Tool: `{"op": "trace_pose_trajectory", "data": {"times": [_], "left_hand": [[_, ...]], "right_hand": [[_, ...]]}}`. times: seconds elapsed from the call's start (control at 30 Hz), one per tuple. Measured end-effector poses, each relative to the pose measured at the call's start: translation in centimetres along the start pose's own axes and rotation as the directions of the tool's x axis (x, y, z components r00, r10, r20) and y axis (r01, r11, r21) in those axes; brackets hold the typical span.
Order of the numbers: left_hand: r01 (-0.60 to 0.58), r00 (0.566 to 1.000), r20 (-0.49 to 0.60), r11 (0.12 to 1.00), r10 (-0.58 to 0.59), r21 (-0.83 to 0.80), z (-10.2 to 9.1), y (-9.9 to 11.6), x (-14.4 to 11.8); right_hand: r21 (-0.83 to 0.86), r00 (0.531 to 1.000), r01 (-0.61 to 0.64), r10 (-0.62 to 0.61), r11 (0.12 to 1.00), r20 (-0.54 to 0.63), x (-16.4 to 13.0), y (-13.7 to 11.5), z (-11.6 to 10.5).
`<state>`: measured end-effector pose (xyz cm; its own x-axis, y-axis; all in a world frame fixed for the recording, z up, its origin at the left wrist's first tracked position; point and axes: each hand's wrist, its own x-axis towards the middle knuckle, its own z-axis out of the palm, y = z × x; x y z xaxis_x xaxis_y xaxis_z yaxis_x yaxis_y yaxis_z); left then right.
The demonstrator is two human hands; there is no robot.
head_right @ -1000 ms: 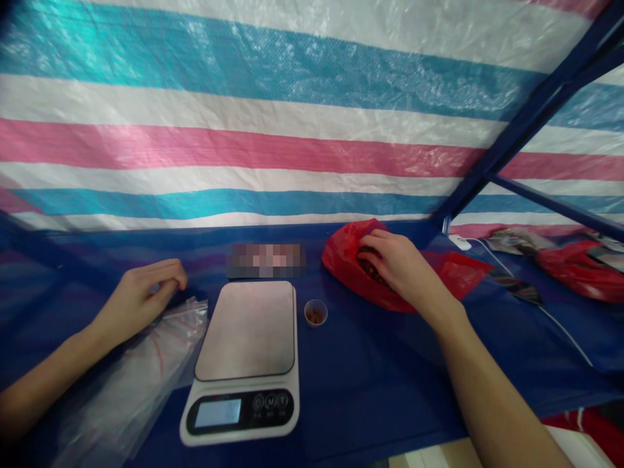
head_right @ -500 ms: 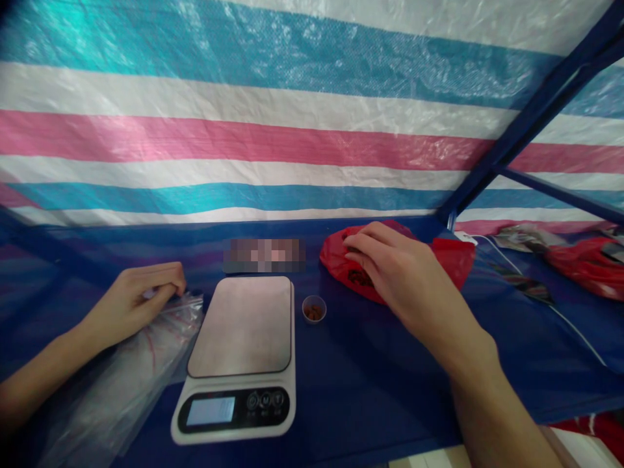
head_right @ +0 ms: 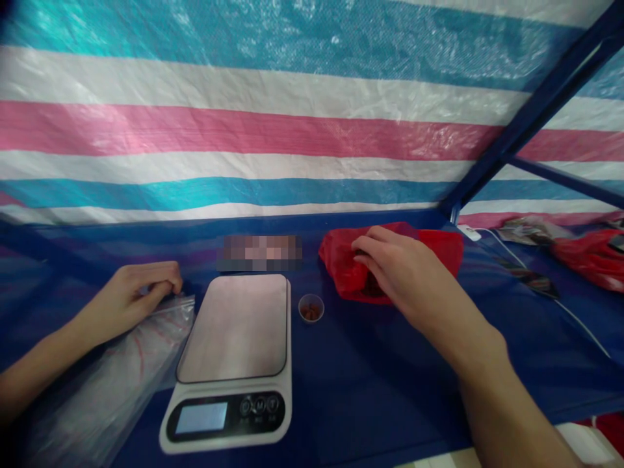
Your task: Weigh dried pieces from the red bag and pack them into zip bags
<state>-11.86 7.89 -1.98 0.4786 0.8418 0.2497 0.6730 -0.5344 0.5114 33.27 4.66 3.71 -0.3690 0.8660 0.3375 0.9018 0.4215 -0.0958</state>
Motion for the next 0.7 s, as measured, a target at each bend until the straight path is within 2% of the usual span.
{"op": "trace_pose_trajectory", "data": {"times": [0.23,0.53,0.6,0.7], "left_hand": [[-0.011,0.999,0.038,1.000,0.012,-0.016,0.1,-0.5,-0.4],[-0.038,0.995,0.088,0.999,0.036,0.012,0.0,-0.5,-0.2],[-0.027,0.994,0.107,0.999,0.024,0.024,-0.1,-0.3,-0.2],[-0.014,0.992,0.129,0.999,0.009,0.040,-0.3,0.1,-0.1]], "right_hand": [[0.004,0.997,-0.006,0.006,1.000,0.082,0.7,2.4,0.1],[0.030,0.997,-0.019,0.021,0.999,-0.070,-0.1,3.6,-2.6],[0.026,0.992,-0.016,0.019,1.000,-0.128,-0.3,3.2,-3.3],[0.096,0.984,0.041,-0.023,0.995,-0.179,-0.4,1.1,-3.7]]}}
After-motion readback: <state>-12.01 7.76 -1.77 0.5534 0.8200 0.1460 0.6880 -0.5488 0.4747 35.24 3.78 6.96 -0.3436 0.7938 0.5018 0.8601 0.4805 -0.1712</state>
